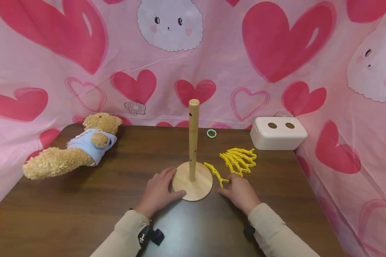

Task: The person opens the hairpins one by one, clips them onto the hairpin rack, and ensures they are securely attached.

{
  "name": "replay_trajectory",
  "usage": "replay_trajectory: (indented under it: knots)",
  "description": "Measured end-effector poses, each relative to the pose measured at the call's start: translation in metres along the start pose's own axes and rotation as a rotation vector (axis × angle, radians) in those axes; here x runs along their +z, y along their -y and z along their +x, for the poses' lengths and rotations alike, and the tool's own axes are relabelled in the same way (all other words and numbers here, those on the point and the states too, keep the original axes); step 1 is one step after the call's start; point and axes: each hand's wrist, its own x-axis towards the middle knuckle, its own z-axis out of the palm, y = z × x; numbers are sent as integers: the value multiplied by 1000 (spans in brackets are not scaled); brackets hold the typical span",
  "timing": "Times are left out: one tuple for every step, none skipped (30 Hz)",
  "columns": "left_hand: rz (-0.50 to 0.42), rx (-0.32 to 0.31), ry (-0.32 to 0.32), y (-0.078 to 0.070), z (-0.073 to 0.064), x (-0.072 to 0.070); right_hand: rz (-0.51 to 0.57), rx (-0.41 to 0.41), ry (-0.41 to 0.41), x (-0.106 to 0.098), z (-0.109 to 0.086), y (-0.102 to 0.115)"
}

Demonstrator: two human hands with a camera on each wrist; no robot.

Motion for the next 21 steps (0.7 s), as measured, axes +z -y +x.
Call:
replay_trajectory:
  knots:
    - [-3,-5,2,0,0,0,0,0,-1,0,0,0]
    - [-5,-7,3,0,1,1,3,-1,-3,-1,0,-1]
    - [-6,-8,3,0,1,1,8,-2,-3,-1,0,-1]
    - [-9,-7,1,1,1,1,15,-1,-4,-1,-1,-1]
    - [-11,-6,0,1,1,1,21,-3,-6,-1,-1,-2]
    - [-12,-3,-3,1,1,1,26,-5,-8,-2,-2,-2]
    - [-13,0,-6,1,1,1,34,-3,-10,-2,-2,-2]
    - [-12,4,-9,2,1,1,40,-5,-13,-2,-3,-3]
    - [-13,7,-14,2,1,2,45,-8,-16,-2,-3,-3]
    - [-13,8,-17,2,1,2,50,-11,-20,-2,-3,-4]
    - [-11,9,-19,3,0,2,55,-14,-23,-2,-3,-4]
    - [-11,10,-21,2,0,2,58,-15,-25,-2,-3,-5]
    - [-10,10,-22,3,0,2,63,-12,-27,-2,-3,-5]
    - [-10,9,-22,3,0,1,69,-10,-31,-2,-3,-6]
    - [-8,9,-21,3,0,1,76,-5,-35,-2,-3,-6]
    - [-7,7,-18,3,0,1,82,-3,-37,-2,-3,-6]
    - [-7,5,-16,3,0,1,89,-1,-42,-2,-3,-7]
    - [-10,4,-15,2,0,1,95,0,-49,-2,-4,-7]
    - [-11,3,-14,2,0,1,103,2,-55,-3,-4,-8]
    - [-12,4,-13,1,0,1,111,2,-62,-4,-4,-8]
    - [-13,7,-11,1,0,1,118,5,-68,-4,-5,-9]
